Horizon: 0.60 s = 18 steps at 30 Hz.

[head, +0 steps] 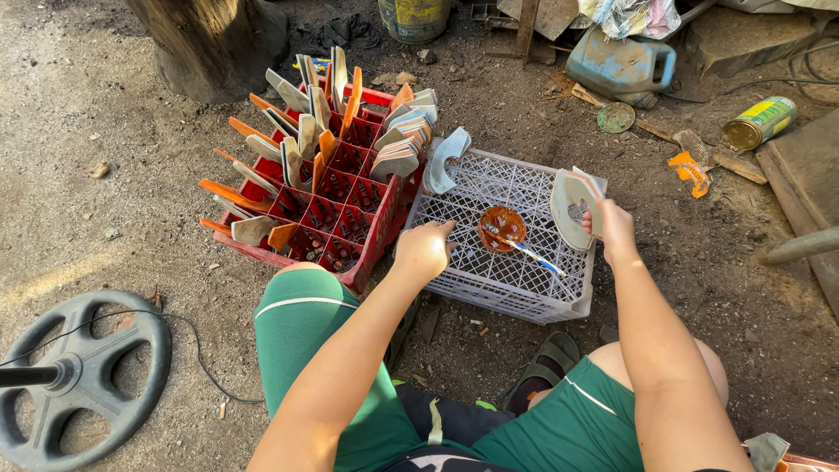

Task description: The person sits on the ground and applies a reddish-brown paste to curved plastic parts using a small brush. They pick up parts from a red crate, apply the paste to both sides, and place them into a white crate. The process is repeated for multiple parts.

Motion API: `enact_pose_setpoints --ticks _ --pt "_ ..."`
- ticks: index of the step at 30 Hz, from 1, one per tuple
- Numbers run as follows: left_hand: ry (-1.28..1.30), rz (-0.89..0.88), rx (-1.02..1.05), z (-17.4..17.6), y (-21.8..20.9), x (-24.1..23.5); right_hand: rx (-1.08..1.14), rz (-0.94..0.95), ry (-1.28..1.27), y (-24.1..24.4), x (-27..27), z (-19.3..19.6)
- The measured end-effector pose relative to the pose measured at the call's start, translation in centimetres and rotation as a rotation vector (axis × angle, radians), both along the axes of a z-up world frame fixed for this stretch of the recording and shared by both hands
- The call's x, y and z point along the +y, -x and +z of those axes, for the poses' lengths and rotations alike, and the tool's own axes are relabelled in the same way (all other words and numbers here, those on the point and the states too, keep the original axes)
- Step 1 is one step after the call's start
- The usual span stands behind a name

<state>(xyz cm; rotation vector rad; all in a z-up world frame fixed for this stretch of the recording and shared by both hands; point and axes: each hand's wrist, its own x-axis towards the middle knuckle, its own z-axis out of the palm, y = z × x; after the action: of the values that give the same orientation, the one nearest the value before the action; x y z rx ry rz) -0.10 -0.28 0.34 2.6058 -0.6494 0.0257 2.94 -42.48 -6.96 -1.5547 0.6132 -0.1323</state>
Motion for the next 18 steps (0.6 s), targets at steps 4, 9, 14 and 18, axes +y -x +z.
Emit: enact_pose_setpoints --ticks 4,9,14,18 --pt "0.001 0.02 0.094 0.3 0.0 -0.1 -0.164 0.034 -0.25 1.6 4.0 6.5" --pt "0.588 0.2 0.545 -2.0 -0.6 -0.8 -0.42 0.285 -0.167 5.1 12.3 12.4" --pt "1.373 0.542 0.838 -9.0 1.4 -1.6 -0.139 0.286 -0.117 7.5 22.9 6.0" --pt "1.401 0.709 1.127 -13.2 3.5 -1.5 0.099 0.337 0.051 8.4 26.5 -2.9"
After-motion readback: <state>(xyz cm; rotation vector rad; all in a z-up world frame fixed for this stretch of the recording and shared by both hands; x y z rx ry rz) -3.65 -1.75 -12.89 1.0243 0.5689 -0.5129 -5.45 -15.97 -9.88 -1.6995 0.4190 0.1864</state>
